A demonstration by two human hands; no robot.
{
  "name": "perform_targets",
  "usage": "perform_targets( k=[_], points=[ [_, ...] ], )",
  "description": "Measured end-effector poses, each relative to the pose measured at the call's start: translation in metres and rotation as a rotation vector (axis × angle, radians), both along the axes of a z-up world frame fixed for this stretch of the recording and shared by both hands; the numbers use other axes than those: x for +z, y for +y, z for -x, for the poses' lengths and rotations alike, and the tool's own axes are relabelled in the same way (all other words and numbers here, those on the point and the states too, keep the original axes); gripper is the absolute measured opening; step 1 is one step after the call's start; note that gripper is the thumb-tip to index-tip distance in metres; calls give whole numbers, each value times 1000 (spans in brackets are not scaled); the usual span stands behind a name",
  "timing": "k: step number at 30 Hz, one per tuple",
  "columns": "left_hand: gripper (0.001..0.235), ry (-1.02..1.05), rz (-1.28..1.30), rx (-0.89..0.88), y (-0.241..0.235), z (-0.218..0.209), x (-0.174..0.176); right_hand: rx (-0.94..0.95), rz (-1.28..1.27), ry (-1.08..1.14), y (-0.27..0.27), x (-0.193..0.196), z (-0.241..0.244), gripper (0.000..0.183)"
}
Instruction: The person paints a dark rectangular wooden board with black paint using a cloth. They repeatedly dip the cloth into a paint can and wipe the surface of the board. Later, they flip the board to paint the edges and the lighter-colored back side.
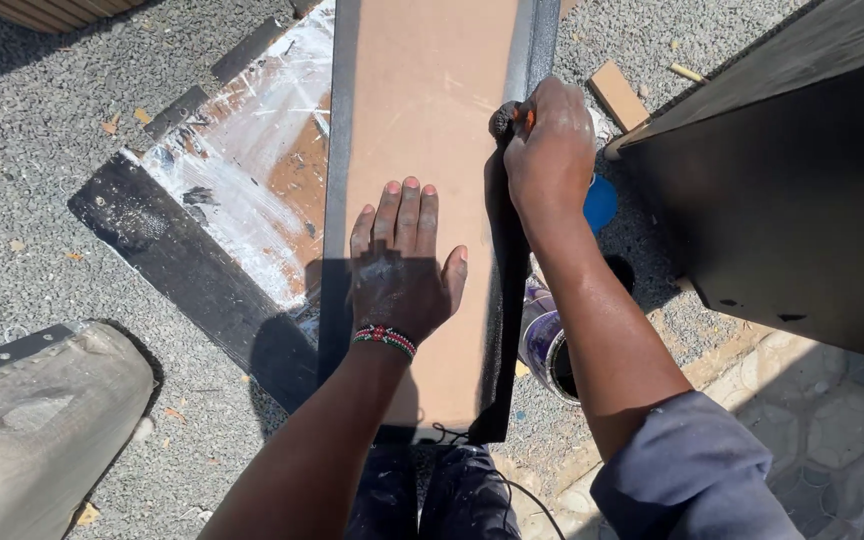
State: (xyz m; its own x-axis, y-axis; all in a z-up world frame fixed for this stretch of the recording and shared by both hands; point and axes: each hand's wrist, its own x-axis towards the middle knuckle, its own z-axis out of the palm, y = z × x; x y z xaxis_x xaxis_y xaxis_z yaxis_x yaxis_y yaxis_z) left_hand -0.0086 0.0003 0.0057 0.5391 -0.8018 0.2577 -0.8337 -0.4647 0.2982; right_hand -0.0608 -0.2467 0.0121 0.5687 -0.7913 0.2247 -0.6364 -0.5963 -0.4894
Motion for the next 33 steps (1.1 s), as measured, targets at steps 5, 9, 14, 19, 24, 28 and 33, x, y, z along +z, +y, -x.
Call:
perform_targets(
  k=[5, 9, 14, 19, 24, 28, 33],
  points=[
    [90, -122, 129, -10, -15, -9, -13, 11, 74, -6, -55, -5, -40, 20],
    [72, -76, 127, 42, -26, -14, 17, 18, 40, 17, -95, -10, -68, 22],
    [67, -14, 115, 55, -21, -8, 4, 30, -3, 32, -157, -5, -112, 24],
    [42, -38, 48, 143, -63, -28, 2, -180, -593, -154, -237, 19, -116, 37],
    [39, -218, 126, 352, -137, -73, -9, -122, -701, -29, -205, 36, -99, 44],
    [29, -69, -31, 298, -141, -77, 5, -127, -527, 176, -199, 28, -98, 34],
    [40, -34, -72, 276, -136, -77, 0, -35, -179, 142, -268, -16, -132, 45]
  ],
)
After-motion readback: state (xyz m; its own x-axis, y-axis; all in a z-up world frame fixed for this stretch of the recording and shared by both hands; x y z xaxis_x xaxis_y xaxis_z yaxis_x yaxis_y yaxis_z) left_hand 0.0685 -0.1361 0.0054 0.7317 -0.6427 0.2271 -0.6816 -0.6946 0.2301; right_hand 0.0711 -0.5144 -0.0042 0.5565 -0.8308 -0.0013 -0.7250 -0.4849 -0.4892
